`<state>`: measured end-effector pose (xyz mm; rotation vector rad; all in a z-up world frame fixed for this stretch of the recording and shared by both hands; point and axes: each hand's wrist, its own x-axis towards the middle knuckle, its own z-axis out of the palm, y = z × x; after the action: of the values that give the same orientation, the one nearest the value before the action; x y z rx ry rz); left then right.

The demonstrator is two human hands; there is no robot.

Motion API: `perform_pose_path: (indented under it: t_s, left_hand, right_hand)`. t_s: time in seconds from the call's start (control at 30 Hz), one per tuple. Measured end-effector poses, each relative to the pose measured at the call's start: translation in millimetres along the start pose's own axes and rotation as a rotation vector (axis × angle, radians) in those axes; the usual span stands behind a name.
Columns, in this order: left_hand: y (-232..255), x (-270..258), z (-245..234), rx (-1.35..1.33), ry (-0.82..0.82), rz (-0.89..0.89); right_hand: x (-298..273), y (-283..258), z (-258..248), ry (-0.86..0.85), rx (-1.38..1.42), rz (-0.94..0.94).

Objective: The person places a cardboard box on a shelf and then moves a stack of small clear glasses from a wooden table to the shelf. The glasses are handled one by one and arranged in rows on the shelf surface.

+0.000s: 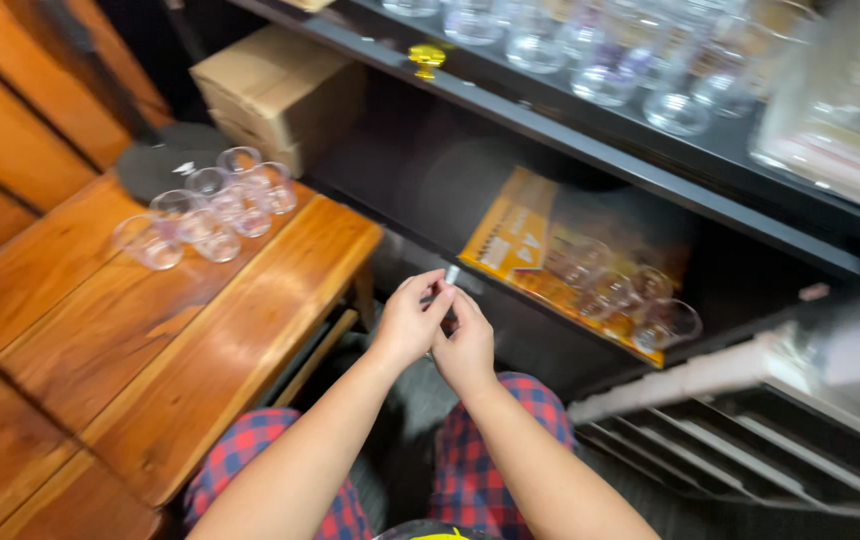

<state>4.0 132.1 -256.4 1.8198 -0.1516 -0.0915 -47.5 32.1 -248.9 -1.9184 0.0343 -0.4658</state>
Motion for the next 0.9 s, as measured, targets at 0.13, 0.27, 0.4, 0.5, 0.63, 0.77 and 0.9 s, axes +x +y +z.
perform_pose_path:
  t_s: [0.13,0.27,0.4,0.5,0.63,0.77,0.9]
  left_hand:
    - [-18.6,-7.6,-51.4,-0.01,0.125,0.014]
    - [-40.2,-12.0,-98.7,-0.049,0.275,-0.005]
    - [-63.7,-10.0,-143.8,-0.091,0.392,-0.048]
    - [-74.1,-2.4,-180.1,-0.088,0.476,-0.067]
    - [-67.5,-3.0,-219.6,-0.08,0.585,-0.068]
    - [-107.2,17.2,-252.1,-0.043,0.838,0.03]
    - [-122.4,23.2,-270.2,-0.124,0.926,0.021]
  right_hand:
    - [4.1,-12.7,44.6,-0.063,0.079,-0.033]
    - [7.9,-29.1,91.2,-0.146,0.145,-0.111]
    - [12.4,-45.9,132.8,-0.168,0.138,-0.254]
    - [20.1,-54.9,165.2,-0.197,0.13,-0.289]
    - [30.0,-64.7,206.7,-0.235,0.198,-0.252]
    - [47.3,-63.9,240.1,-0.256,0.229,-0.162]
    - [59.7,-45.5,276.0,-0.35,0.243,-0.016]
